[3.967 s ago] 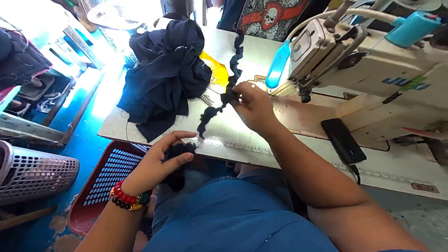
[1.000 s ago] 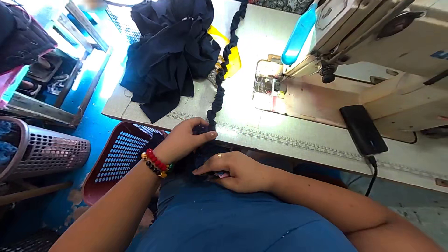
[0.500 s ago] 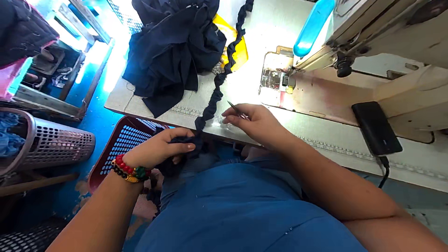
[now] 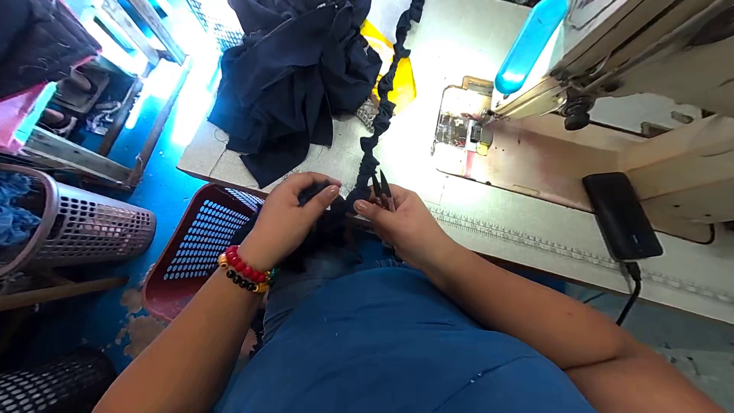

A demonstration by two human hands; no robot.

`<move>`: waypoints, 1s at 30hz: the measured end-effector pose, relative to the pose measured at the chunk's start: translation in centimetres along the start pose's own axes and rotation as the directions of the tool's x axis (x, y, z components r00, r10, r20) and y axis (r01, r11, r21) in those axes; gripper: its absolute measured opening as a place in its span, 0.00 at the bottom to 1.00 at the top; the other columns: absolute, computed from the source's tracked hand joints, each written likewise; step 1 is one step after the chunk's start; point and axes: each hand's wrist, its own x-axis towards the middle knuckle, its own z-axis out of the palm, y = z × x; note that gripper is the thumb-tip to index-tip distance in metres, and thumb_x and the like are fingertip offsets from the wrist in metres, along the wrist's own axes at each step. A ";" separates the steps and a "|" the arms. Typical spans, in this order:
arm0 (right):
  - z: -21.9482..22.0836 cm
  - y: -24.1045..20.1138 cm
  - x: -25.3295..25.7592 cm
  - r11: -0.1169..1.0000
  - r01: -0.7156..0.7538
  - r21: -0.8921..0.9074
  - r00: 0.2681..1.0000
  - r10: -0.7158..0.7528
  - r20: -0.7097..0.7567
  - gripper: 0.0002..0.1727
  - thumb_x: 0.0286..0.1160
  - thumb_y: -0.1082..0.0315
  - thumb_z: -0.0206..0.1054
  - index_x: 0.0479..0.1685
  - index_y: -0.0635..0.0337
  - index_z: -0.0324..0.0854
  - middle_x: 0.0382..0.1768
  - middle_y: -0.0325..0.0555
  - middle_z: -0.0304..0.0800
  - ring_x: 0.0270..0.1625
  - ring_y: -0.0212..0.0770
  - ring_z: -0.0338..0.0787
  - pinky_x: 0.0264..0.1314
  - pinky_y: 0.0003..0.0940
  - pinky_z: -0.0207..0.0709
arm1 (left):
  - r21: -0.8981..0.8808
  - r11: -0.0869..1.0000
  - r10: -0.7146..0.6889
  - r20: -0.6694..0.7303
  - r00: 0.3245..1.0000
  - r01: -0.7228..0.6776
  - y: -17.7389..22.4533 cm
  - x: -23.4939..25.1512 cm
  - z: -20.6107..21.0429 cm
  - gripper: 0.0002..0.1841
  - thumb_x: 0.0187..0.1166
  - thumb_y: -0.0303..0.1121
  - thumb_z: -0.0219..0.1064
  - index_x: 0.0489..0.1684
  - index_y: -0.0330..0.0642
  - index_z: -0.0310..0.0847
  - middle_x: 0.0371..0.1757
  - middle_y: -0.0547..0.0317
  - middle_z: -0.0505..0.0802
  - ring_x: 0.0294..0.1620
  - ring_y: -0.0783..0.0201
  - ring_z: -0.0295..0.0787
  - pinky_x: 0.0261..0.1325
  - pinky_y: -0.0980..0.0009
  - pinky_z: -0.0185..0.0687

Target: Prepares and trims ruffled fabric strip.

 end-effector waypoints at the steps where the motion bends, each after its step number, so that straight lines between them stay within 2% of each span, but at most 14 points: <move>1: 0.0 0.2 -0.3 1.000 -0.003 0.004 1.000 0.003 0.026 0.02 0.79 0.68 0.70 0.41 0.56 0.83 0.19 0.36 0.77 0.15 0.24 0.66 0.17 0.18 0.61 | -0.036 0.999 -0.003 0.028 1.000 0.004 0.3 0.1 0.4 0.11 0.89 0.41 0.61 0.51 0.47 0.88 0.28 0.61 0.87 0.14 0.72 0.73 0.16 0.79 0.68; 3: -0.1 0.6 -0.7 1.000 -0.003 -0.007 0.997 0.004 0.081 0.02 0.78 0.69 0.71 0.39 0.56 0.84 0.17 0.35 0.75 0.14 0.23 0.65 0.17 0.18 0.60 | -0.119 0.992 -0.035 0.110 0.993 0.048 0.7 0.0 1.0 0.14 0.90 0.43 0.60 0.39 0.47 0.87 0.21 0.62 0.85 0.12 0.73 0.71 0.15 0.81 0.65; 5: -0.2 0.8 -1.0 0.998 0.006 -0.059 0.993 0.001 0.121 0.04 0.77 0.70 0.72 0.35 0.56 0.84 0.16 0.35 0.75 0.15 0.23 0.66 0.18 0.18 0.60 | -0.172 0.984 -0.024 0.137 0.990 0.047 0.5 -0.1 1.3 0.08 0.86 0.36 0.65 0.40 0.47 0.88 0.25 0.63 0.88 0.15 0.75 0.75 0.16 0.82 0.69; 7: -0.2 0.8 -1.2 0.991 0.009 -0.137 0.991 0.009 0.134 0.02 0.76 0.71 0.72 0.36 0.59 0.87 0.20 0.37 0.81 0.18 0.25 0.71 0.21 0.19 0.64 | -0.190 0.982 -0.001 0.117 0.993 0.023 -0.2 -0.4 1.4 0.02 0.82 0.33 0.70 0.43 0.47 0.87 0.28 0.63 0.90 0.20 0.73 0.81 0.20 0.80 0.75; 10: -0.4 0.3 -1.1 0.942 0.045 -0.331 0.987 0.009 0.158 0.02 0.75 0.70 0.73 0.38 0.59 0.89 0.26 0.37 0.87 0.25 0.26 0.81 0.27 0.20 0.74 | -0.160 0.987 0.028 0.085 0.996 -0.014 -0.8 -1.2 1.6 0.05 0.76 0.30 0.73 0.44 0.49 0.86 0.33 0.65 0.91 0.27 0.73 0.86 0.28 0.78 0.82; 12: -0.5 0.0 -1.2 0.884 0.093 -0.459 0.982 -0.007 0.187 0.04 0.76 0.66 0.73 0.37 0.57 0.87 0.24 0.35 0.84 0.24 0.25 0.79 0.26 0.20 0.72 | -0.105 0.991 0.085 0.044 0.995 -0.080 -1.2 -1.7 1.5 0.05 0.76 0.31 0.72 0.44 0.50 0.86 0.34 0.68 0.91 0.30 0.75 0.86 0.31 0.79 0.82; 14: -1.2 -0.3 -1.4 0.839 0.145 -0.524 0.972 -0.023 0.233 0.11 0.79 0.56 0.70 0.45 0.53 0.86 0.24 0.32 0.82 0.25 0.24 0.78 0.26 0.20 0.71 | -0.062 0.992 0.110 0.002 0.994 -0.110 -1.5 -2.2 1.2 0.05 0.77 0.32 0.71 0.46 0.50 0.85 0.35 0.70 0.90 0.29 0.77 0.85 0.30 0.80 0.82; 15: -1.6 -0.5 -1.6 0.827 0.157 -0.540 0.967 -0.018 0.254 0.15 0.82 0.50 0.66 0.48 0.51 0.85 0.24 0.30 0.80 0.25 0.23 0.77 0.27 0.20 0.71 | -0.038 0.993 0.113 -0.011 0.994 -0.113 -1.6 -2.4 1.1 0.05 0.77 0.33 0.71 0.46 0.51 0.85 0.35 0.70 0.90 0.29 0.78 0.84 0.31 0.80 0.81; 16: -1.8 -0.6 -1.8 0.829 0.163 -0.535 0.961 -0.011 0.275 0.19 0.85 0.46 0.60 0.49 0.51 0.85 0.23 0.29 0.77 0.24 0.22 0.74 0.26 0.19 0.68 | -0.015 0.993 0.116 -0.023 0.993 -0.116 -1.6 -2.5 0.9 0.06 0.76 0.34 0.70 0.46 0.51 0.85 0.36 0.72 0.90 0.31 0.79 0.85 0.33 0.81 0.82; 18: -1.9 -1.1 -2.2 0.880 0.143 -0.453 0.944 0.016 0.330 0.20 0.91 0.51 0.51 0.50 0.53 0.85 0.21 0.28 0.71 0.20 0.21 0.67 0.22 0.17 0.59 | -0.001 0.993 0.114 -0.033 0.993 -0.114 -1.7 -2.8 0.8 0.07 0.75 0.35 0.71 0.46 0.51 0.86 0.38 0.73 0.91 0.35 0.80 0.87 0.37 0.81 0.83; 20: -1.5 -1.6 -2.3 0.930 0.060 -0.362 0.925 0.085 0.370 0.21 0.93 0.56 0.46 0.49 0.55 0.85 0.19 0.28 0.67 0.18 0.21 0.62 0.20 0.16 0.54 | -0.017 0.997 0.080 -0.025 0.996 -0.081 -1.6 -3.0 0.8 0.07 0.75 0.34 0.71 0.46 0.51 0.86 0.37 0.72 0.91 0.33 0.79 0.87 0.34 0.81 0.84; 22: -1.3 -1.9 -2.0 0.953 -0.050 -0.300 0.905 0.170 0.390 0.23 0.94 0.58 0.42 0.47 0.57 0.84 0.17 0.26 0.64 0.16 0.20 0.59 0.18 0.15 0.51 | -0.044 0.997 0.055 -0.013 0.998 -0.055 -1.4 -2.9 1.0 0.07 0.75 0.33 0.71 0.47 0.51 0.86 0.37 0.71 0.91 0.32 0.78 0.87 0.33 0.81 0.84; 25: -1.2 -2.0 -1.6 0.951 -0.136 -0.276 0.900 0.235 0.367 0.24 0.94 0.57 0.41 0.44 0.57 0.84 0.15 0.28 0.64 0.14 0.20 0.59 0.17 0.15 0.50 | -0.109 0.994 0.032 0.017 0.999 -0.030 -1.3 -2.8 1.1 0.07 0.74 0.32 0.72 0.46 0.50 0.86 0.36 0.68 0.91 0.30 0.76 0.86 0.30 0.80 0.83; 30: -1.1 -2.2 -1.4 0.924 -0.171 -0.343 0.916 0.277 0.289 0.24 0.95 0.57 0.43 0.42 0.57 0.86 0.15 0.29 0.64 0.14 0.22 0.58 0.17 0.17 0.49 | -0.142 0.990 0.001 0.048 0.999 0.006 -1.1 -2.6 1.2 0.06 0.74 0.30 0.72 0.45 0.49 0.86 0.33 0.66 0.90 0.25 0.75 0.84 0.25 0.80 0.80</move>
